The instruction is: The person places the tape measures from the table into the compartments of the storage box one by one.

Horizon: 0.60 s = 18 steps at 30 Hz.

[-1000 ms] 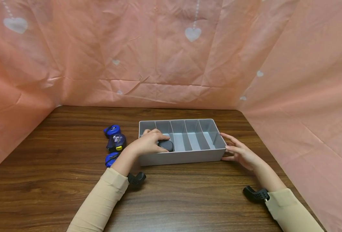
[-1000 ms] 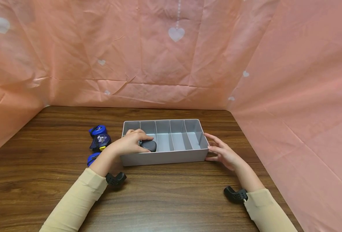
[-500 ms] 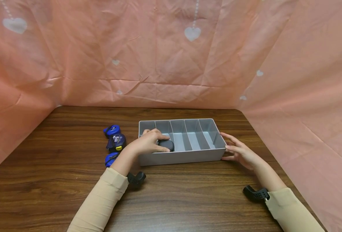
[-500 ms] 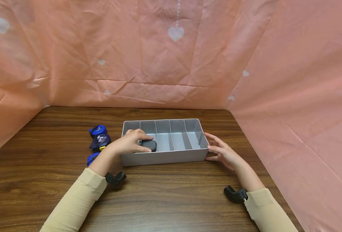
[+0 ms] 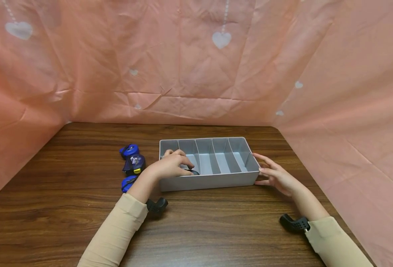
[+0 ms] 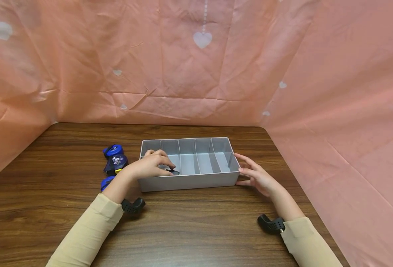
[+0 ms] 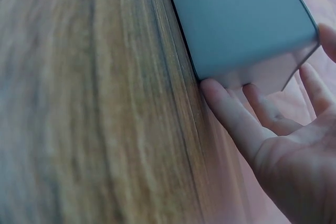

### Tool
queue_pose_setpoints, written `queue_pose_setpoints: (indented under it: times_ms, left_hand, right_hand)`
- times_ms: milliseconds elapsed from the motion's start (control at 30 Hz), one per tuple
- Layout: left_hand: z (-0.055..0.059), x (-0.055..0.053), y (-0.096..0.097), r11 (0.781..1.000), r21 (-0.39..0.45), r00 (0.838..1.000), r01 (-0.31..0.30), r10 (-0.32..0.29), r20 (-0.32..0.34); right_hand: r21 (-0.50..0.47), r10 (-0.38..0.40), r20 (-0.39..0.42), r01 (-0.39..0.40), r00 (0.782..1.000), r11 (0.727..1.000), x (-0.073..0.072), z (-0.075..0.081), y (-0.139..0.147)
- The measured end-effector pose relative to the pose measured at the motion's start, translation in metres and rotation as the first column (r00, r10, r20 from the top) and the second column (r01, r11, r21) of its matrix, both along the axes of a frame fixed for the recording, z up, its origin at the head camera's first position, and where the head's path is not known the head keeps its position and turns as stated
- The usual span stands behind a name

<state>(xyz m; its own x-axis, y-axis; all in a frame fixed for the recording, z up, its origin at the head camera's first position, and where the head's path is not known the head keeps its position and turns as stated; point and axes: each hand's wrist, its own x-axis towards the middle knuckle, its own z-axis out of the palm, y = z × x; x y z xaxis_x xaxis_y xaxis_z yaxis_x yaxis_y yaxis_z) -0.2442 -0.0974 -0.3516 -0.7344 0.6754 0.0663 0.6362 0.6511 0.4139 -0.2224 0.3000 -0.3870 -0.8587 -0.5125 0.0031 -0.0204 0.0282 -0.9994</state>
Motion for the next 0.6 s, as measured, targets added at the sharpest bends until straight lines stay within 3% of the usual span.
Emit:
queue_pose_setpoints:
  times_ms: [600]
  left_hand:
    - [-0.0031, -0.0066, -0.0026, 0.998, 0.045, 0.998, 0.033, -0.030, -0.060]
  right_hand:
    - [-0.002, 0.005, 0.003, -0.005, 1.000, 1.000, -0.0010, 0.0019, -0.0025]
